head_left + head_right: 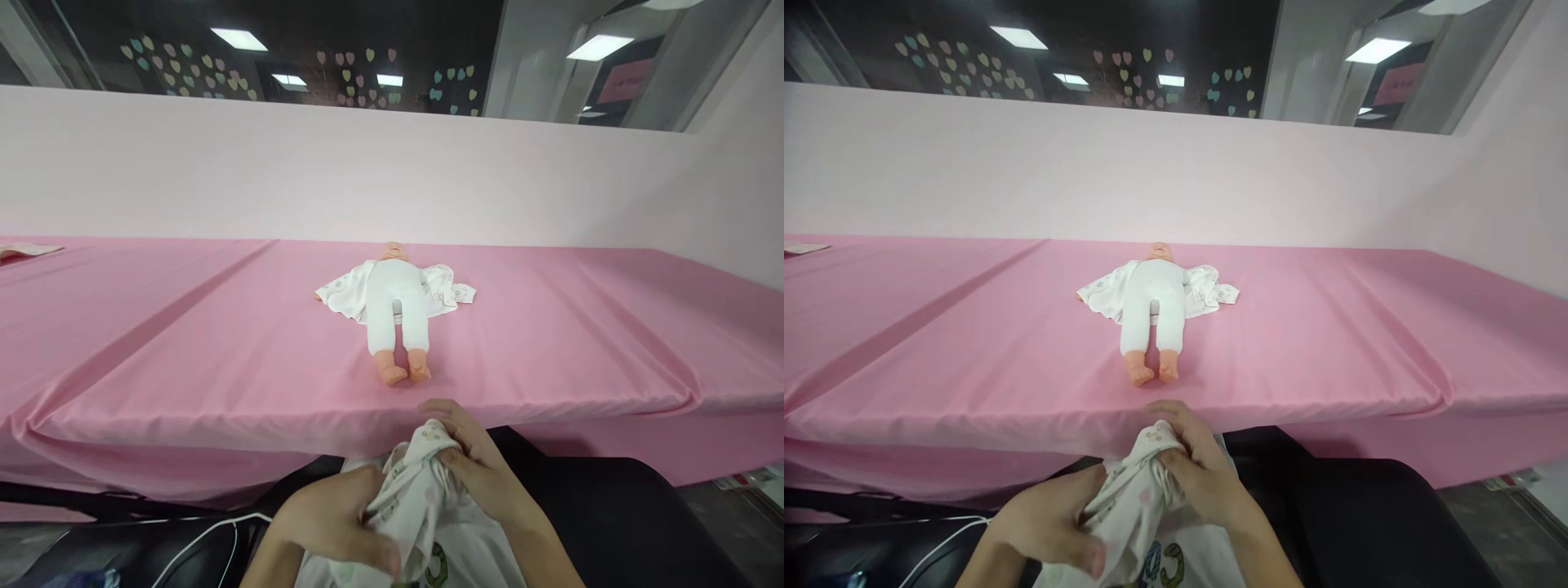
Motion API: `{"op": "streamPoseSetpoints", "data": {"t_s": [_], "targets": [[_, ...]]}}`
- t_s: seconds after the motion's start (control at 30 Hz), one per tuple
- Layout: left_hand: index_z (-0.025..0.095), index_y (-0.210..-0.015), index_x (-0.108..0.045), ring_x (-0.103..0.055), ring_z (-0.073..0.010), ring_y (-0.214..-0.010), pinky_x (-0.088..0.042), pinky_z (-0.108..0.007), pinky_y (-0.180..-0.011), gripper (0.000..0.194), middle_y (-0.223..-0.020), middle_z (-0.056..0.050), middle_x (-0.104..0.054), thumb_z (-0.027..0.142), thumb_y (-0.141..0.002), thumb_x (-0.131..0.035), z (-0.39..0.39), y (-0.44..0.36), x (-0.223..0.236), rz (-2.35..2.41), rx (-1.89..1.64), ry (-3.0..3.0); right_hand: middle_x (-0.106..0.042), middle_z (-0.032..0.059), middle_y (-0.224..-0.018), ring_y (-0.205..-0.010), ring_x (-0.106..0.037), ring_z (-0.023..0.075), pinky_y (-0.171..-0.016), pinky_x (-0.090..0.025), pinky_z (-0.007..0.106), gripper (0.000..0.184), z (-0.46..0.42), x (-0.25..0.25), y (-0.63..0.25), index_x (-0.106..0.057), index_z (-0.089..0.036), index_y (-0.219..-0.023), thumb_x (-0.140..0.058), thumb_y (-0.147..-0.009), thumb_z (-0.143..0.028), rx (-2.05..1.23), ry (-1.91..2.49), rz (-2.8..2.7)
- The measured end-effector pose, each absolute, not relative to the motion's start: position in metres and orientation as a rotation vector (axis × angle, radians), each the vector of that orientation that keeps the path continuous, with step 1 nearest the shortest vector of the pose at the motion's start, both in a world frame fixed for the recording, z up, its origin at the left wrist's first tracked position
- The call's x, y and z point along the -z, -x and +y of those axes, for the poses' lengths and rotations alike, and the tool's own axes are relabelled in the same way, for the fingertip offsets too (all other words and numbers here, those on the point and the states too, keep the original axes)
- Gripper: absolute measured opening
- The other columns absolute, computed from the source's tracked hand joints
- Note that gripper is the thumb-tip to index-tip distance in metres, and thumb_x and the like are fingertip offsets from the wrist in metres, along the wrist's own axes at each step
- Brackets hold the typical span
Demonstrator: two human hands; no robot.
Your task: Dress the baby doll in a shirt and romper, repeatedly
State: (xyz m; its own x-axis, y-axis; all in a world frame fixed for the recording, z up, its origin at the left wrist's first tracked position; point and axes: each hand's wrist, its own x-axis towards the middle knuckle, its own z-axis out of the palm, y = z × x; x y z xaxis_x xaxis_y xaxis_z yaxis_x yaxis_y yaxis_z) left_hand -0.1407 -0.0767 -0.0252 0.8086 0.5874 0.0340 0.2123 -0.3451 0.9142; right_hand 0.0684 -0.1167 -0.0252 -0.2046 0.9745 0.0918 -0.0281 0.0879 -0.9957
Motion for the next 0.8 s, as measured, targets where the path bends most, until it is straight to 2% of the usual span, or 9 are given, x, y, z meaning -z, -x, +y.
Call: {"op": "streamPoseSetpoints", "data": {"t_s": [0.1, 0.2, 0.23, 0.3, 0.37, 0.4, 0.53, 0.67, 0.8], "targets": [[0.017, -0.072, -0.066, -0.053, -0.0142, -0.054, -0.048, -0.023, -0.051, 0.030, -0.059, 0.000, -0.059, 0.047, -0.068, -0.067, -0.074, 0.141, 0.022, 0.575, -0.488, -1.876, -0.053, -0.0037, -0.078, -0.064, -0.049, 0.0101, -0.057, -0.040, 0.021, 0.054, -0.119, 0.030, -0.064, -0.043, -0.030, -0.125, -0.061, -0.074, -0.024, -1.455, 0.943, -1.357], [0.019, -0.078, -0.068, -0.058, -0.0173, -0.062, -0.050, -0.026, -0.056, 0.023, -0.068, -0.003, -0.064, 0.041, -0.074, -0.062, -0.074, 0.141, 0.018, 0.734, -0.693, -1.778, -0.057, 0.0002, -0.095, -0.084, -0.054, 0.0162, -0.075, -0.044, 0.028, 0.073, -0.121, 0.031, -0.057, -0.046, -0.029, -0.124, -0.076, -0.057, -0.022, -1.445, 0.911, -1.630], [0.020, -0.080, -0.069, -0.060, -0.0187, -0.067, -0.051, -0.028, -0.060, 0.021, -0.072, -0.004, -0.066, 0.039, -0.075, -0.061, -0.075, 0.140, 0.018, 0.741, -0.691, -1.752, -0.059, 0.0004, -0.095, -0.086, -0.054, 0.0175, -0.078, -0.043, 0.029, 0.069, -0.121, 0.031, -0.055, -0.051, -0.027, -0.119, -0.076, -0.056, -0.020, -1.423, 0.937, -1.724], [0.021, -0.085, -0.070, -0.062, -0.0205, -0.075, -0.052, -0.031, -0.067, 0.020, -0.080, -0.006, -0.068, 0.037, -0.077, -0.060, -0.078, 0.137, 0.018, 0.711, -0.649, -1.690, -0.059, -0.0013, -0.083, -0.077, -0.053, 0.0159, -0.072, -0.043, 0.027, 0.041, -0.119, 0.030, -0.055, -0.060, -0.022, -0.100, -0.070, -0.060, -0.017, -1.376, 1.042, -1.801], [0.023, -0.092, -0.069, -0.062, -0.0208, -0.082, -0.051, -0.035, -0.076, 0.022, -0.084, -0.006, -0.068, 0.037, -0.079, -0.058, -0.081, 0.132, 0.020, 0.685, -0.629, -1.623, -0.054, -0.0032, -0.071, -0.066, -0.048, 0.0121, -0.061, -0.039, 0.023, 0.015, -0.116, 0.030, -0.058, -0.059, -0.018, -0.078, -0.059, -0.066, -0.011, -1.331, 1.136, -1.735], [0.024, -0.096, -0.068, -0.062, -0.0207, -0.085, -0.050, -0.036, -0.079, 0.024, -0.087, -0.005, -0.068, 0.038, -0.080, -0.057, -0.082, 0.129, 0.022, 0.681, -0.611, -1.600, -0.051, -0.0037, -0.067, -0.064, -0.045, 0.0106, -0.058, -0.036, 0.021, 0.011, -0.114, 0.030, -0.061, -0.056, -0.017, -0.072, -0.054, -0.066, -0.008, -1.304, 1.166, -1.681], [0.020, -0.093, -0.067, -0.059, -0.0211, -0.084, -0.048, -0.034, -0.079, 0.026, -0.085, -0.003, -0.066, 0.039, -0.076, -0.061, -0.084, 0.121, 0.032, 0.679, -0.433, -1.620, -0.044, -0.0043, -0.064, -0.062, -0.040, 0.0090, -0.056, -0.031, 0.020, 0.016, -0.109, 0.031, -0.068, -0.051, -0.017, -0.068, -0.046, -0.062, -0.003, -1.249, 1.179, -1.526], [0.016, -0.084, -0.066, -0.056, -0.0196, -0.080, -0.046, -0.029, -0.075, 0.020, -0.081, -0.003, -0.064, 0.034, -0.075, -0.061, -0.079, 0.122, 0.040, 0.752, -0.482, -1.586, -0.045, -0.0050, -0.066, -0.062, -0.040, 0.0085, -0.056, -0.032, 0.020, 0.014, -0.110, 0.037, -0.066, -0.049, -0.017, -0.073, -0.057, -0.064, -0.009, -1.374, 1.095, -1.325], [0.015, -0.072, -0.061, -0.051, -0.0152, -0.074, -0.043, -0.023, -0.069, 0.012, -0.074, -0.001, -0.059, 0.027, -0.073, -0.062, -0.071, 0.125, 0.049, 0.794, -0.766, -1.414, -0.052, -0.0042, -0.076, -0.069, -0.046, 0.0098, -0.060, -0.037, 0.020, 0.038, -0.114, 0.048, -0.055, -0.055, -0.018, -0.088, -0.075, -0.056, -0.021, -1.640, 0.923, -1.337]]}}
